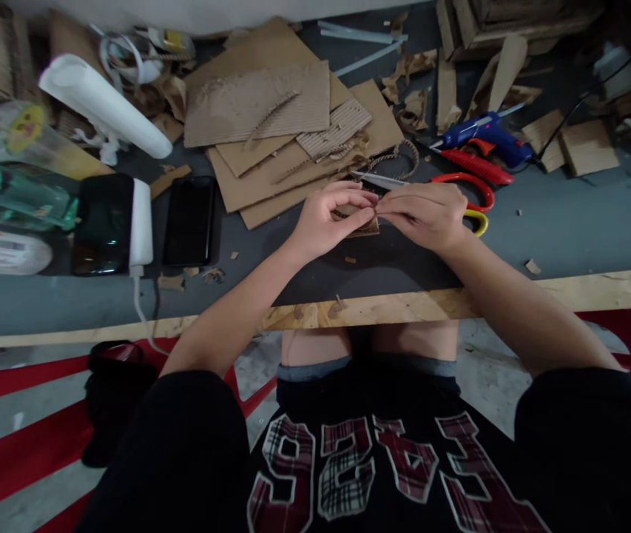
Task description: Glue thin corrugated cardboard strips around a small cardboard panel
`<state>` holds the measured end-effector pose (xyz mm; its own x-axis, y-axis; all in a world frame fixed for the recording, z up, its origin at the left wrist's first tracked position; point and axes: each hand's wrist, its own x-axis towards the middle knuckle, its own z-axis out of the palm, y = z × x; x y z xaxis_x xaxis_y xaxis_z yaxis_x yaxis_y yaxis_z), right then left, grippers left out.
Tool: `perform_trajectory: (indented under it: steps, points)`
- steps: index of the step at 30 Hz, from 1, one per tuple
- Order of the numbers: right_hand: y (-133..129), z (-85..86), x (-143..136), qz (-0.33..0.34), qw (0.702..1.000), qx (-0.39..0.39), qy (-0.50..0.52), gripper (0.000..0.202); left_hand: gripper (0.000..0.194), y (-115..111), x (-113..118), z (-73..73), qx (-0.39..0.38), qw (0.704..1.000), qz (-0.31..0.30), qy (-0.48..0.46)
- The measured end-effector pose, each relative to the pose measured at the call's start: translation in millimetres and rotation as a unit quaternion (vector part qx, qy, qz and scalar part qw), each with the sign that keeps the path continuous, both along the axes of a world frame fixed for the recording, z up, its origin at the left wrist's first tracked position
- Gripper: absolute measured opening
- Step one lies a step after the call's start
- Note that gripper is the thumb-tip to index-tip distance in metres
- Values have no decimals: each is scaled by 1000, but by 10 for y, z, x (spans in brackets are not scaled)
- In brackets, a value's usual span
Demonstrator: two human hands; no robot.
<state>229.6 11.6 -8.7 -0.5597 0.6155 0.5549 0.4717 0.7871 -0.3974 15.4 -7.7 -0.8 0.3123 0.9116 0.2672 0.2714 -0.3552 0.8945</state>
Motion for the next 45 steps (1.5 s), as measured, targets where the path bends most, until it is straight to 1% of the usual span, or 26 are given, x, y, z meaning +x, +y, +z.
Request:
perform_trajectory:
  steps: [3, 6, 9, 11, 13, 15, 17, 18, 20, 21, 22, 24, 26, 28, 30, 31, 33, 35, 36, 37, 38, 39, 40, 42, 43, 45]
  points:
    - [-1, 19, 0, -4, 999, -27, -22, 24, 29, -24, 5, 17, -59, 998, 1, -36]
    - [33, 138, 10, -32, 998, -41, -19, 18, 34, -41, 40, -24, -151, 983, 10, -101]
    - [68, 377, 62, -105, 990, -85, -39, 17, 34, -47, 78, -63, -232, 956, 23, -176]
    - [74, 542, 138, -173, 977, -119, -42, 17, 30, -46, 85, -61, -255, 945, 40, -200]
    - [72, 641, 258, -250, 961, -116, -34, 12, 25, -38, 74, -44, -261, 942, 61, -201]
    - [65, 630, 420, -301, 942, -124, -81, 17, 21, -23, 55, -31, -261, 942, 76, -199]
    - [45, 505, 603, -324, 925, -148, -133, 9, 18, -4, 40, -30, -265, 939, 82, -203]
    - [24, 415, 690, -327, 923, -142, -145, 12, 17, 5, 37, -34, -270, 937, 80, -207]
    - [-44, 222, 829, -301, 930, -135, -161, 29, 11, 21, 39, -43, -282, 932, 75, -216]
    - [-90, 139, 875, -284, 935, -134, -165, 32, 8, 27, 43, -45, -286, 929, 73, -221]
    - [-140, 76, 902, -266, 942, -129, -160, 31, 6, 32, 46, -45, -290, 927, 74, -225]
    - [-234, 23, 912, -266, 943, -131, -152, 28, 6, 39, 50, -39, -292, 925, 83, -227]
    - [-292, 55, 886, -288, 926, -156, -187, 30, 7, 42, 45, -30, -289, 927, 92, -222]
    - [-301, 131, 856, -306, 895, -192, -261, 36, 7, 44, 35, -25, -284, 929, 94, -216]
    - [-275, 202, 840, -302, 870, -224, -320, 37, 8, 45, 27, -27, -279, 931, 92, -216]
    - [-261, 230, 838, -297, 864, -240, -328, 36, 9, 45, 25, -31, -278, 931, 91, -218]
    - [-253, 274, 837, -287, 863, -309, -279, 32, 10, 47, 27, -40, -280, 928, 88, -228]
    - [-297, 325, 821, -258, 852, -426, -163, 30, 14, 53, 36, -48, -284, 924, 92, -240]
    - [-340, 359, 801, -225, 833, -498, -81, 33, 15, 57, 43, -50, -287, 921, 98, -244]
    - [-393, 397, 775, -201, 817, -539, -34, 40, 17, 62, 50, -49, -291, 918, 106, -247]
    - [-452, 436, 744, -189, 807, -559, 9, 48, 18, 67, 58, -47, -296, 915, 112, -251]
    - [-510, 474, 711, -171, 779, -596, 94, 53, 18, 72, 66, -42, -301, 911, 119, -255]
    - [-564, 506, 680, -155, 761, -614, 143, 57, 17, 76, 73, -35, -306, 908, 124, -260]
    - [-644, 546, 633, -90, 726, -656, 183, 67, 18, 85, 80, -22, -306, 904, 134, -267]
    - [-670, 553, 616, -62, 716, -672, 179, 71, 19, 90, 80, -19, -301, 904, 141, -269]
    - [-694, 553, 592, -32, 713, -684, 149, 74, 22, 102, 71, -28, -288, 908, 153, -263]
